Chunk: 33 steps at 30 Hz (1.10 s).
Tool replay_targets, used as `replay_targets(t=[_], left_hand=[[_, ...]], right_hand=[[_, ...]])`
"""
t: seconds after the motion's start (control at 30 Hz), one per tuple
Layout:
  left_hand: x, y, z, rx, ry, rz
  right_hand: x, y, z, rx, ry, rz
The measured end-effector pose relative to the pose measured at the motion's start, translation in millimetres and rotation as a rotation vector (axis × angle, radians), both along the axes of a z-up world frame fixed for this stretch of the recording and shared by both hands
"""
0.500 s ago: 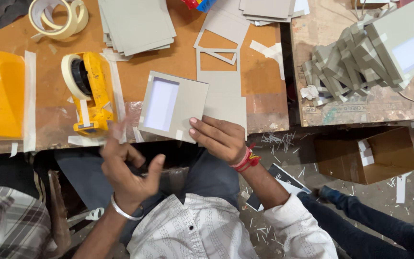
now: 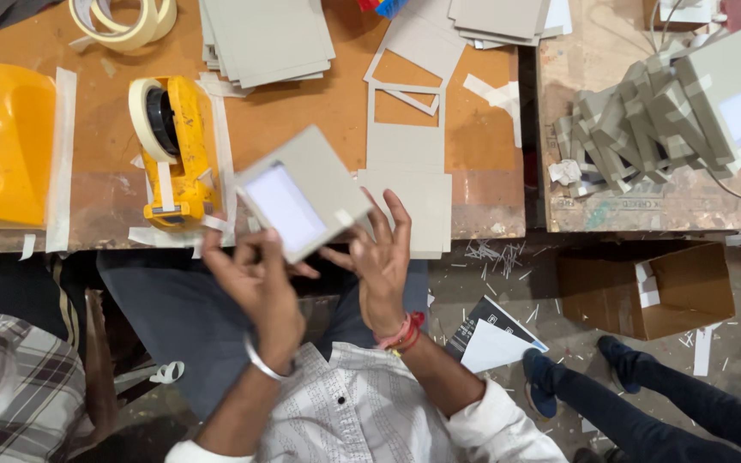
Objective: The person assembles small cardboard frames by applying adhesive tape to the edges of rectangular pieces and pressing them together. They handle multiple frames one at a time, aligning and securing the pieces, then place the finished units on the table.
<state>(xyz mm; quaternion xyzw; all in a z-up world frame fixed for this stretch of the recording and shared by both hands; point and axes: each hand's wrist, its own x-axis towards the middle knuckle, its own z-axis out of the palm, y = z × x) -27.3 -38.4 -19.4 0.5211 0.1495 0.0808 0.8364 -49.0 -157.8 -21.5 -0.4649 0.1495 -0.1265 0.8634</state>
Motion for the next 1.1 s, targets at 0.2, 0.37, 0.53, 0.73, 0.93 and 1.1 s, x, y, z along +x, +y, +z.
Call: replay_targets(t=[0.2, 0.37, 0.53, 0.73, 0.93, 1.1], left_hand=[[-49, 8, -8, 0.111, 0.074, -0.339], [-56, 37, -23, 0.126, 0.053, -0.273], [-49, 41, -19, 0.38, -0.029, -0.204], [3, 38, -7, 0.781, -0.407, -0.201], [46, 32, -7, 0.824, -0.408, -0.38], [32, 31, -20, 1.095, -0.489, -0.365]], right_hand=[[52, -48, 2, -0.544, -0.089, 0.094], [114, -97, 28, -0.854, -0.224, 0.475], [121, -92, 47, -1.121, -0.106, 0.131], [46, -21, 20, -1.523, -0.201, 0.255], [30, -33, 16, -1.644, -0.189, 0.29], [26, -58, 25, -1.656, -0.148, 0.368]])
